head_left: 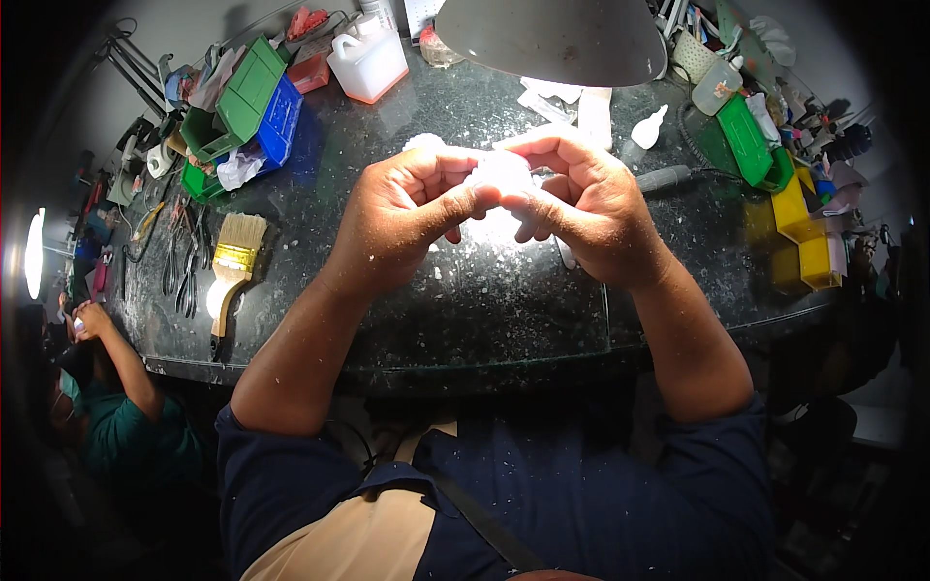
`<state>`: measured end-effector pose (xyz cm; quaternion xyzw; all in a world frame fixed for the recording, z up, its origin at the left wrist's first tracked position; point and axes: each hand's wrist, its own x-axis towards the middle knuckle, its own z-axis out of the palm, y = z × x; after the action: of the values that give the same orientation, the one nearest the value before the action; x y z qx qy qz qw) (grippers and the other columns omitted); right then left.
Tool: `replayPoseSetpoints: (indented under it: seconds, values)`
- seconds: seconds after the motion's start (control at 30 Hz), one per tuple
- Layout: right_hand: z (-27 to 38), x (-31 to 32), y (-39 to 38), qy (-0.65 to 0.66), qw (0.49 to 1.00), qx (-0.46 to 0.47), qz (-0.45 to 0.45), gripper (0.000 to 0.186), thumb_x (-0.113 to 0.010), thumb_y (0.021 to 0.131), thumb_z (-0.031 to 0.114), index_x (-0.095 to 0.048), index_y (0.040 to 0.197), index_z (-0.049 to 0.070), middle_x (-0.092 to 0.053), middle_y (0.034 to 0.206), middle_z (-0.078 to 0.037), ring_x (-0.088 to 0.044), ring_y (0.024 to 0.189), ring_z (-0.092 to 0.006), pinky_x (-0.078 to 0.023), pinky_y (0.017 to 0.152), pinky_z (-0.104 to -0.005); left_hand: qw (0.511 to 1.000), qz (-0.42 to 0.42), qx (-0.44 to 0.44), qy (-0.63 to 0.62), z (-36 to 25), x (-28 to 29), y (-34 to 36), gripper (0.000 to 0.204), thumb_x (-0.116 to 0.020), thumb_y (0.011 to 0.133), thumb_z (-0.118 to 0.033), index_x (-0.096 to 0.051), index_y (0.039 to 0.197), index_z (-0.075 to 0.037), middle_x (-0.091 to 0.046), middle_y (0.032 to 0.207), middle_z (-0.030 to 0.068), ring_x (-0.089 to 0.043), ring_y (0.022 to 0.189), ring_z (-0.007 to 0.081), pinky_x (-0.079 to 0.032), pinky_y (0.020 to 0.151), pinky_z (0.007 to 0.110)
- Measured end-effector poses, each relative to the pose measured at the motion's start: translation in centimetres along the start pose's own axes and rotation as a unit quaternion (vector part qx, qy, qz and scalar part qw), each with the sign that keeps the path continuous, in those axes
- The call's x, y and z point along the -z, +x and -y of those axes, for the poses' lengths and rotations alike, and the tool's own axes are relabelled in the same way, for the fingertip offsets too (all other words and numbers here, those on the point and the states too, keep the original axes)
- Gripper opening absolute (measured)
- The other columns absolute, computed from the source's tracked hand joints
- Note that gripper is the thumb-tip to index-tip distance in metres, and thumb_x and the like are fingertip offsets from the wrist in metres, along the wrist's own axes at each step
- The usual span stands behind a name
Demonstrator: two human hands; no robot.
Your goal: The person applies a small amount of material to a dental model using a thin brush, then positions a small white dental component onto the model and secures it with the brush.
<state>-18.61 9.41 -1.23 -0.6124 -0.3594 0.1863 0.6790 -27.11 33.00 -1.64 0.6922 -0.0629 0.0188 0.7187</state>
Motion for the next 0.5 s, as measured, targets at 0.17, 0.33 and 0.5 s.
replayPoseSetpoints:
  seconds: [0.17,0.33,0.5]
  values:
    - [0.02,0.09,-0.14,0.002,1.000,0.009,0.003,0.042,-0.087,0.101,0.019,-0.069,0.133,-0.003,-0.074,0.120,-0.012,-0.075,0.089,-0.0105,-0.063,0.072,-0.0258,1.000,-0.001,-0.002,-0.001,-0.21,-0.16,-0.08,0.039,-0.082,0.105,-0.016,-0.068,0.136,0.003,-0.078,0.118,0.0136,-0.073,0.100,0.0155,-0.059,0.073,0.028]
    - [0.18,0.01,-0.16,0.004,1.000,0.006,0.004,0.042,-0.087,0.101,0.018,-0.068,0.134,-0.003,-0.073,0.120,-0.012,-0.075,0.090,-0.0108,-0.063,0.073,-0.0259,1.000,-0.002,0.000,0.005,-0.27,-0.15,-0.19,0.038,-0.083,0.104,-0.016,-0.069,0.134,0.003,-0.077,0.117,0.0127,-0.072,0.099,0.0143,-0.059,0.073,0.028]
    - [-0.06,0.14,-0.19,-0.002,1.000,0.009,0.003,0.044,-0.087,0.101,0.018,-0.068,0.134,-0.003,-0.073,0.119,-0.013,-0.076,0.089,-0.0114,-0.062,0.072,-0.0254,1.000,-0.001,-0.003,0.005,-0.21,-0.16,-0.17,0.038,-0.083,0.104,-0.017,-0.070,0.133,0.003,-0.077,0.115,0.0119,-0.072,0.098,0.0138,-0.059,0.073,0.028]
